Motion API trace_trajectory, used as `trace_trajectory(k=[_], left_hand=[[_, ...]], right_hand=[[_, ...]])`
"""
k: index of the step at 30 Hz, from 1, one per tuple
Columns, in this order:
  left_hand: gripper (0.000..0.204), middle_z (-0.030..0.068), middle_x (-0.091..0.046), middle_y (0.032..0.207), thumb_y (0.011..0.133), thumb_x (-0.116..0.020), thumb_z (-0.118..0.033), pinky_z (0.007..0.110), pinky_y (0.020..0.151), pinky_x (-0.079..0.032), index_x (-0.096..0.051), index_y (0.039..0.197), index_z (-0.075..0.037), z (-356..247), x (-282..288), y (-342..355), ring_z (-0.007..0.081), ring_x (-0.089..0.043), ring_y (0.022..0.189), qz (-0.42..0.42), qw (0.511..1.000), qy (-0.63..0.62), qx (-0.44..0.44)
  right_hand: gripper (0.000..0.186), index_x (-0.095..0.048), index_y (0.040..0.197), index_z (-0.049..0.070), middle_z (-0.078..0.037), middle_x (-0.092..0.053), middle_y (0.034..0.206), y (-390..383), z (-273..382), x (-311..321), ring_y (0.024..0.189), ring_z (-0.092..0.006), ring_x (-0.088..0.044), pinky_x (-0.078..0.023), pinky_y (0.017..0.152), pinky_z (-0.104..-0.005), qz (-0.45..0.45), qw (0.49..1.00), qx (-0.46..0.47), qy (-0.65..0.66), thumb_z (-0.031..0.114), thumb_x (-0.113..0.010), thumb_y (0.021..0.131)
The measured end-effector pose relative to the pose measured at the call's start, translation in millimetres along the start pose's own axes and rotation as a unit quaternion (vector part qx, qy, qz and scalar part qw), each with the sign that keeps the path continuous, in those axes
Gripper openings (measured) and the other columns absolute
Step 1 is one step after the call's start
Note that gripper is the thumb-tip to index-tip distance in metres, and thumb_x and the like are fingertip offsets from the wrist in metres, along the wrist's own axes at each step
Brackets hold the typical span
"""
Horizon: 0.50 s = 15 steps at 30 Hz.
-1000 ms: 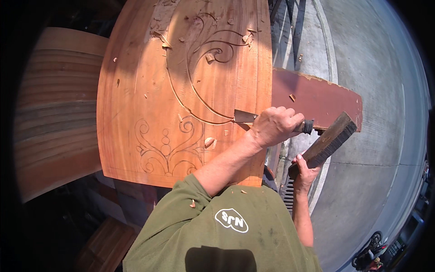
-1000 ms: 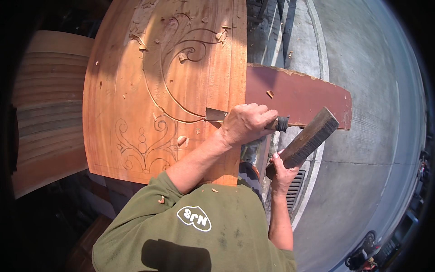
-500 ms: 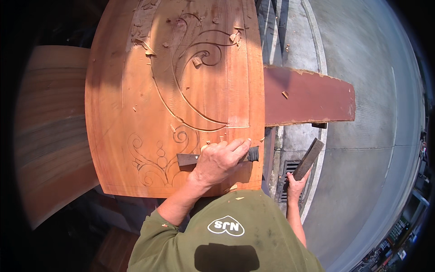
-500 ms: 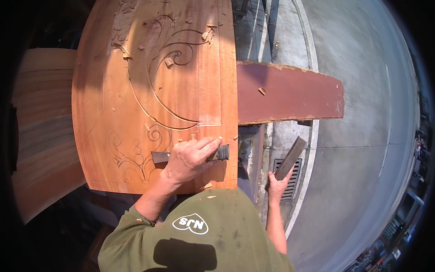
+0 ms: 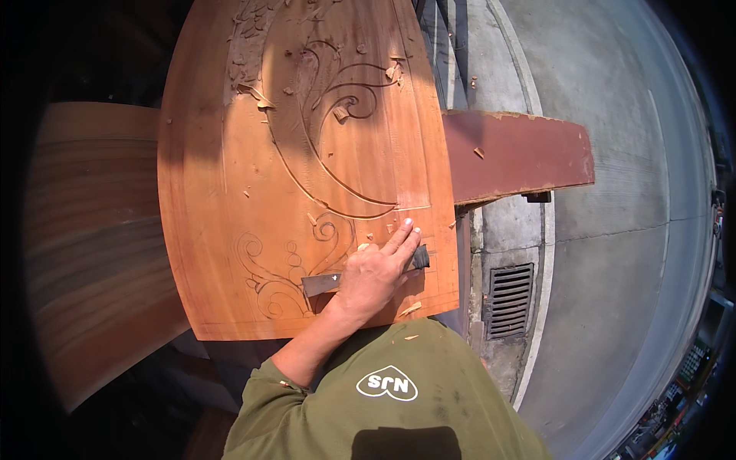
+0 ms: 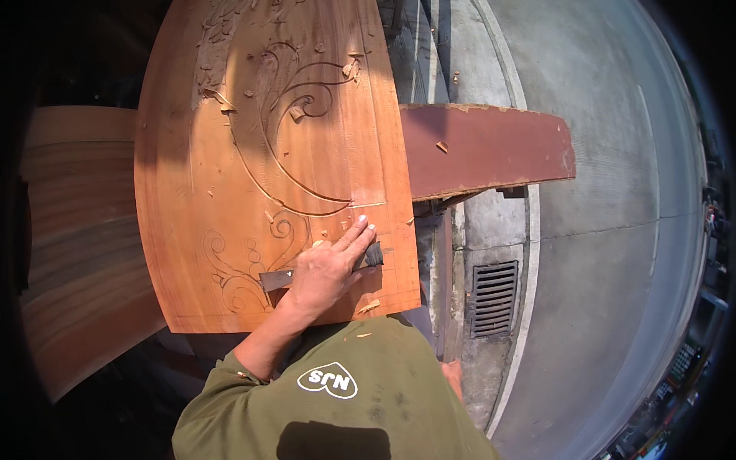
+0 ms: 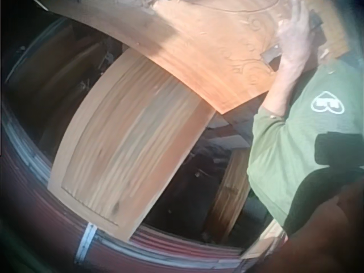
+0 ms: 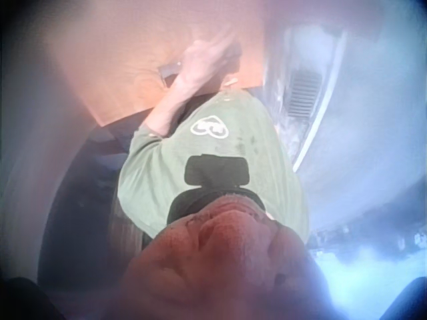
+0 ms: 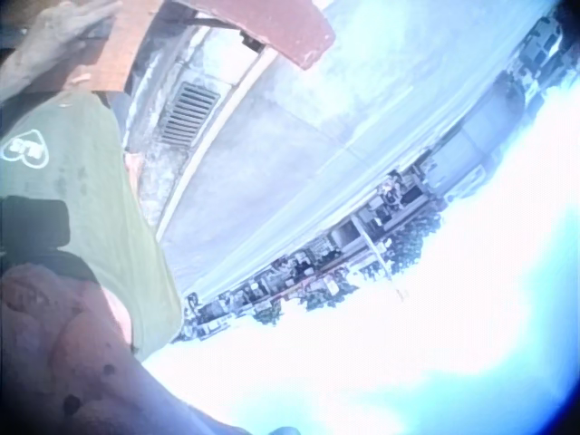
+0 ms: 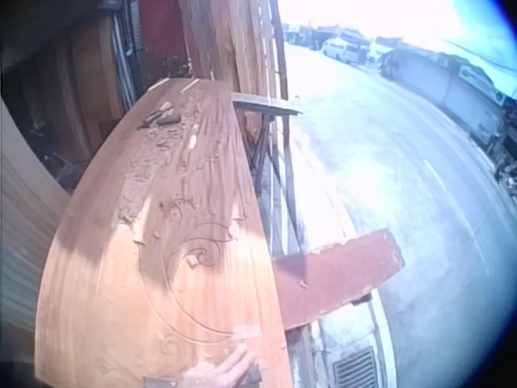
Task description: The person carves decorative patterns into a large wooden board using a chisel and a wooden mallet. They hammer the chisel to remove wood shavings along traced lines and then use their hands to clear the debris.
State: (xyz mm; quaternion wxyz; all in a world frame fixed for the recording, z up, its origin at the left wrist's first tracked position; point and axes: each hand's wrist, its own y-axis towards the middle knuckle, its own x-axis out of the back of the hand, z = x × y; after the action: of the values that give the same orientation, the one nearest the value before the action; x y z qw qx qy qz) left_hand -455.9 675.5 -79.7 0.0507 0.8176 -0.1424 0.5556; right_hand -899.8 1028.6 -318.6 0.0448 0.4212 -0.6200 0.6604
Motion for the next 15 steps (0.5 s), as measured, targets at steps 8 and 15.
trace_trajectory(k=[8, 15], left_hand=[[0.075, 0.0036, -0.062, 0.161, 0.086, -0.087, -0.044, 0.042, 0.078, -0.065, -0.063, 0.153, -0.019, -4, 2, -2, 0.0329, -0.079, 0.088, -0.002, 1.000, 0.006, 0.009], [0.066, 0.0035, -0.063, 0.159, 0.091, -0.083, -0.049, 0.045, 0.094, -0.064, -0.066, 0.148, -0.018, -7, -5, 1, 0.0310, -0.078, 0.116, -0.050, 0.999, -0.017, 0.008]], right_hand=[[0.105, -0.047, 0.160, 0.000, -0.033, -0.070, 0.138, -21, 100, 19, 0.133, -0.0464, -0.067, -0.052, 0.114, -0.0498, -0.028, 0.992, 0.118, 0.045, 0.027, -0.092, 0.069], [0.095, -0.053, 0.149, -0.006, -0.036, -0.069, 0.137, -26, 95, -12, 0.132, -0.0474, -0.067, -0.053, 0.112, -0.0500, -0.009, 0.959, 0.178, 0.222, 0.020, -0.090, 0.066]])
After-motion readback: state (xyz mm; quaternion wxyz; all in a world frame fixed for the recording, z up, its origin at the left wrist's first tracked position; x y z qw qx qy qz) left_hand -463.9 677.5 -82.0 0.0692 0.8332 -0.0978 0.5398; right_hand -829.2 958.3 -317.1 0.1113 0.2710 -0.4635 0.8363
